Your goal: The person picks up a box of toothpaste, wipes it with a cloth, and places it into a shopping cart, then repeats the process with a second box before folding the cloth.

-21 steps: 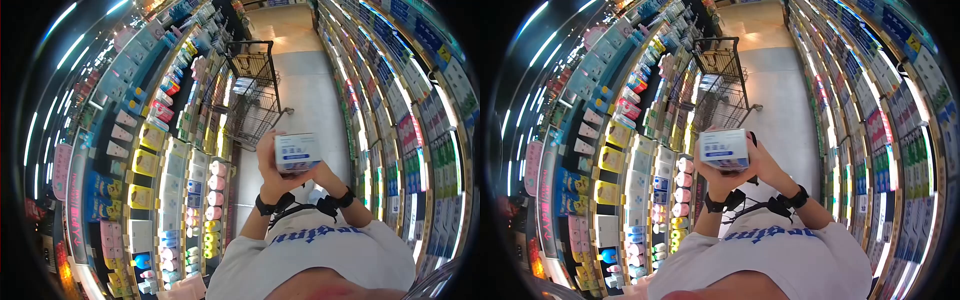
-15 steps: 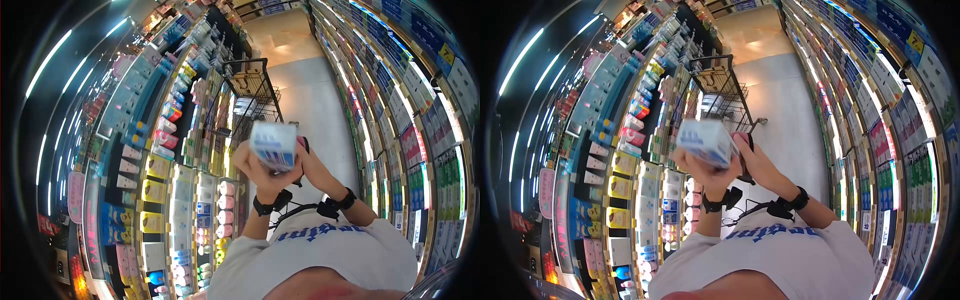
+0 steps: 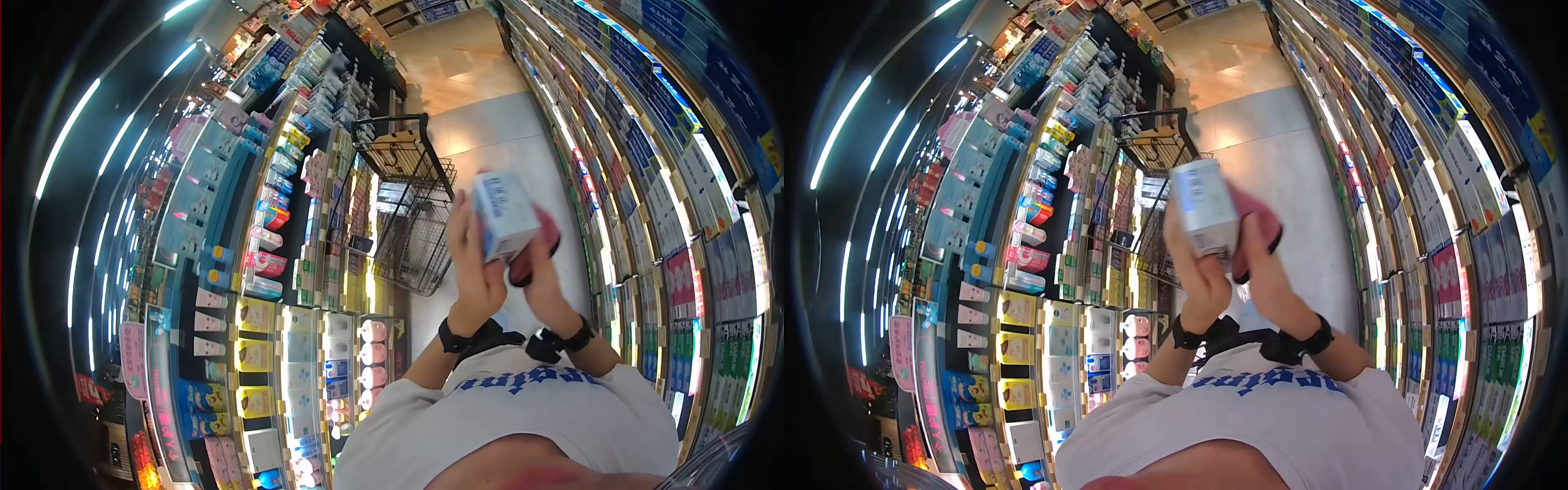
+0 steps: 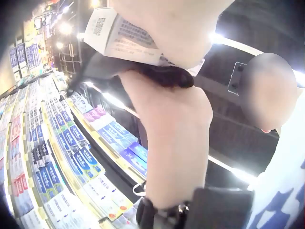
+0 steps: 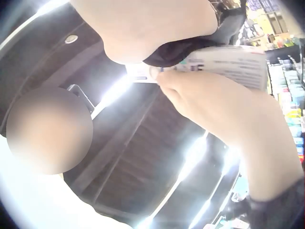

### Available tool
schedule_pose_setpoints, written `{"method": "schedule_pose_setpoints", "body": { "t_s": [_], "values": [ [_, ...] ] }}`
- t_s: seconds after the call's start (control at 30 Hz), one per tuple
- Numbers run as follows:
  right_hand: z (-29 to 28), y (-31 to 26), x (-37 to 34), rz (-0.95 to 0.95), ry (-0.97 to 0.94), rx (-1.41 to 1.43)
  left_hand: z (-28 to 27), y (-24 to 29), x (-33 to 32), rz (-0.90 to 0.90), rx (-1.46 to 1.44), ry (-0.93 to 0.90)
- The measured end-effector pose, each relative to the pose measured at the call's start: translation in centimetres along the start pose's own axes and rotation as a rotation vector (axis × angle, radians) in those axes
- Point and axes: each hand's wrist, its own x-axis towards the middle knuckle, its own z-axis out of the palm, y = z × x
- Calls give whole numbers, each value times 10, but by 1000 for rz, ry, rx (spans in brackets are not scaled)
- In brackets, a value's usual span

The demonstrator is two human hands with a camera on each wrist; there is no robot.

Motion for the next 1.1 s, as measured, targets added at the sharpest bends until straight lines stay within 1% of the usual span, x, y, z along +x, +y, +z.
{"method": "schedule_pose_setpoints", "body": {
  "t_s": [0.03,0.1,0.13,0.2,0.23,0.3,0.37,0.43,0.47,0.5,0.57,0.6,0.63,0.67,0.7,0.77,0.8,0.83,0.87,0.9,0.93,1.0,1.03,1.1],
  "values": [
    [11,0,7,20,-2,-83,-3,-12,-1,-71,-100,60],
    [14,13,30,52,-47,-150,-18,-27,14,24,128,80],
    [16,19,42,67,-70,-184,-24,-38,23,27,210,67],
    [12,26,64,312,-75,-240,-34,-66,33,25,369,34],
    [12,39,78,301,-55,-189,-33,-84,30,-87,260,136],
    [22,68,115,270,-23,-93,-42,-130,27,-132,143,234],
    [56,80,149,292,-12,-51,-62,-168,31,-193,74,225],
    [68,116,188,285,-115,-241,-84,-203,42,-282,19,230],
    [79,135,209,313,-178,-267,-98,-219,50,-343,-1,240],
    [91,152,228,348,-238,-288,-121,-235,61,-332,367,196],
    [119,177,260,478,-304,-306,-154,-284,56,-549,231,274],
    [131,195,274,489,-331,-307,-166,-305,50,-657,160,313],
    [142,215,285,498,-357,-306,-176,-320,48,-709,72,351],
    [152,235,293,508,-382,-299,-184,-333,41,-745,67,353],
    [160,250,301,620,-364,-178,-190,-346,36,-777,61,358],
    [173,267,325,739,-518,-84,-199,-362,36,-832,56,385],
    [178,276,338,793,-593,-30,-204,-369,36,-889,17,404],
    [174,290,349,934,-622,-4,-209,-376,33,-946,-23,421],
    [176,300,357,1003,-632,-7,-212,-384,30,-1004,-66,440],
    [177,310,364,1075,-642,-12,-218,-397,20,-1023,-77,362],
    [178,321,372,1146,-655,-19,-223,-410,11,-1063,-6,338],
    [172,366,392,1318,-610,-67,-228,-430,-3,-1146,142,293],
    [175,381,404,1404,-592,-92,-231,-433,0,-1188,180,320],
    [187,395,431,1349,-596,-69,-236,-438,12,-1267,264,376]
  ]
}}
